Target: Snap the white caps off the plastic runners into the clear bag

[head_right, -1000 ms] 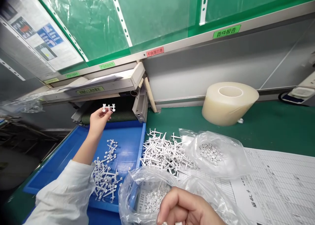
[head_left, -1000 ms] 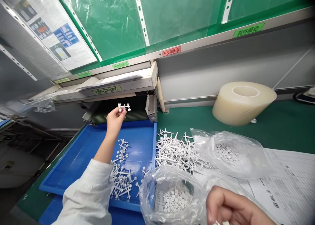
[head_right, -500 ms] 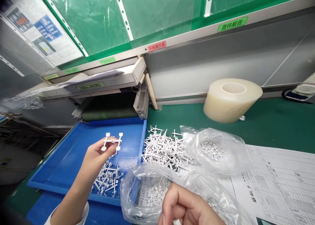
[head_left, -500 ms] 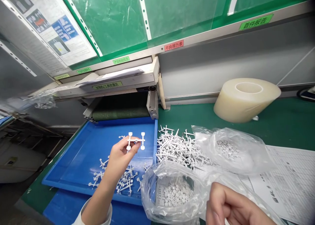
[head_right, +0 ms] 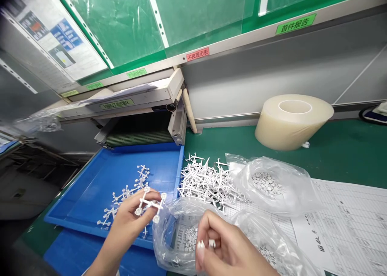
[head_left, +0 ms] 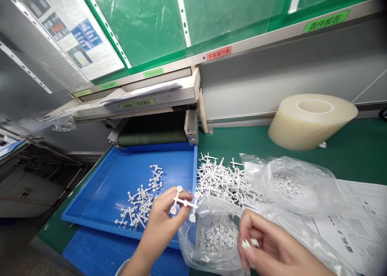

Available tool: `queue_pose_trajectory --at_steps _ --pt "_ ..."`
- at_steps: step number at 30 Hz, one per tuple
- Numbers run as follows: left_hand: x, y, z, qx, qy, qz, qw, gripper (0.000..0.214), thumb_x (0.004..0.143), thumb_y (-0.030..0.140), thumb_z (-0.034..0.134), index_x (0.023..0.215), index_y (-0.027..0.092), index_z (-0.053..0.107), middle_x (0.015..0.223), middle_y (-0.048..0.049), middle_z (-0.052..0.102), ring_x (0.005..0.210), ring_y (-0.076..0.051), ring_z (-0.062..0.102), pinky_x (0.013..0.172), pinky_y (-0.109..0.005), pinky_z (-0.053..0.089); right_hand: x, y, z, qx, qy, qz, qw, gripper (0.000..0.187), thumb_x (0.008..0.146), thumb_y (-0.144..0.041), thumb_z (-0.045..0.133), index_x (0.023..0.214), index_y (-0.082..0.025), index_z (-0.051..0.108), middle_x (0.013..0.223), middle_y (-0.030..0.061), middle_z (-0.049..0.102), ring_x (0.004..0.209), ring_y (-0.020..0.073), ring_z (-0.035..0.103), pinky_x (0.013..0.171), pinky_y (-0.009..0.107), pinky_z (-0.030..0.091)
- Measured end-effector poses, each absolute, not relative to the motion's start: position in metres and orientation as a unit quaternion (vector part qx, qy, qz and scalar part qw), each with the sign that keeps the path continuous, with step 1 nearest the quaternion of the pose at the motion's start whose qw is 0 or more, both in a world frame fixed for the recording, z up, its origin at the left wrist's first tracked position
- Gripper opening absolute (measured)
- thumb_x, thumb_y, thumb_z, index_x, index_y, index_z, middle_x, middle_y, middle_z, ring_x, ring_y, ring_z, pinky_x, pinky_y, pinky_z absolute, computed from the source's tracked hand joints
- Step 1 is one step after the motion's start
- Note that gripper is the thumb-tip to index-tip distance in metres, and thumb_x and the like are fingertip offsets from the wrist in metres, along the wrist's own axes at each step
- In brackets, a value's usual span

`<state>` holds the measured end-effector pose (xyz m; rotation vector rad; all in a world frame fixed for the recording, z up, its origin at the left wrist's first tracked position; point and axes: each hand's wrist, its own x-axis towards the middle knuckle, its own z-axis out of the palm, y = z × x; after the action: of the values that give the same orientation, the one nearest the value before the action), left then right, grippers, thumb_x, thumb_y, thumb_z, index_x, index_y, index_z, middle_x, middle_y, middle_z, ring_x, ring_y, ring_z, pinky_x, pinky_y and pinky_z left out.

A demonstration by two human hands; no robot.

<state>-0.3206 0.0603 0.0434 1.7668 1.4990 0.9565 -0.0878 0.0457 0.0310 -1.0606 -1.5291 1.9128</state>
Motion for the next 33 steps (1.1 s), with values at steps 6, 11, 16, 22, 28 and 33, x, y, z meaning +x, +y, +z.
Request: queue_pose_trajectory --at_steps 6,11,16,22,28,33 --pt "-0.298 0.043 0.040 0.662 0.505 0.413 0.368 0.012 0.079 0.013 0.062 0.077 0.020 0.071 0.077 -0.0029 0.065 0.072 -0.015 0.062 0.067 -0.023 0.047 -0.119 0.052 -0.037 -0.447 -0.840 0.296 0.082 0.039 0.056 0.010 0.047 0.081 -0.015 0.062 0.075 0.0070 0.061 0.063 0.0217 0.057 0.053 0.028 0.037" --pt "-0.287 0.033 0.037 0.652 0.495 0.432 0.379 0.013 0.077 0.012 0.062 0.072 0.019 0.070 0.071 -0.0034 0.066 0.066 -0.015 0.061 0.063 -0.022 0.047 -0.124 0.034 -0.071 -0.382 -0.872 0.303 0.046 0.031 0.050 0.007 0.050 0.060 -0.018 0.067 0.053 0.0007 0.061 0.043 0.0148 0.053 0.042 0.023 0.035" --pt "-0.283 0.029 0.033 0.645 0.498 0.432 0.386 0.016 0.075 0.007 0.060 0.070 0.018 0.071 0.068 -0.0033 0.066 0.064 -0.015 0.061 0.062 -0.022 0.046 -0.122 0.031 -0.067 -0.351 -0.882 0.308 0.064 0.028 0.061 0.002 0.051 0.070 -0.015 0.071 0.087 0.0135 0.072 0.083 0.0297 0.065 0.068 0.034 0.051" --pt "-0.282 0.023 0.026 0.648 0.475 0.449 0.392 0.017 0.077 0.007 0.060 0.074 0.020 0.070 0.070 -0.0022 0.066 0.065 -0.015 0.060 0.063 -0.023 0.045 -0.110 0.038 -0.014 -0.352 -0.843 0.381 0.145 0.029 0.076 -0.002 0.046 0.085 -0.021 0.068 0.090 0.0064 0.069 0.083 0.0217 0.063 0.075 0.030 0.049" --pt "-0.280 0.021 0.034 0.667 0.476 0.425 0.386 0.015 0.075 0.007 0.061 0.073 0.018 0.070 0.068 -0.0045 0.066 0.063 -0.017 0.061 0.061 -0.025 0.045 -0.090 0.051 0.032 -0.429 -0.657 0.573 0.239 0.021 0.092 -0.030 0.046 0.081 -0.023 0.063 0.070 0.0000 0.061 0.060 0.0151 0.056 0.058 0.025 0.045" --pt "-0.277 0.021 0.039 0.688 0.466 0.397 0.390 0.015 0.075 0.006 0.060 0.073 0.015 0.072 0.067 -0.0062 0.065 0.061 -0.016 0.061 0.059 -0.024 0.046 -0.089 0.055 0.041 -0.406 -0.510 0.712 0.261 0.032 0.085 -0.050 0.058 0.081 -0.019 0.064 0.066 -0.0021 0.057 0.055 0.0106 0.051 0.054 0.022 0.042"
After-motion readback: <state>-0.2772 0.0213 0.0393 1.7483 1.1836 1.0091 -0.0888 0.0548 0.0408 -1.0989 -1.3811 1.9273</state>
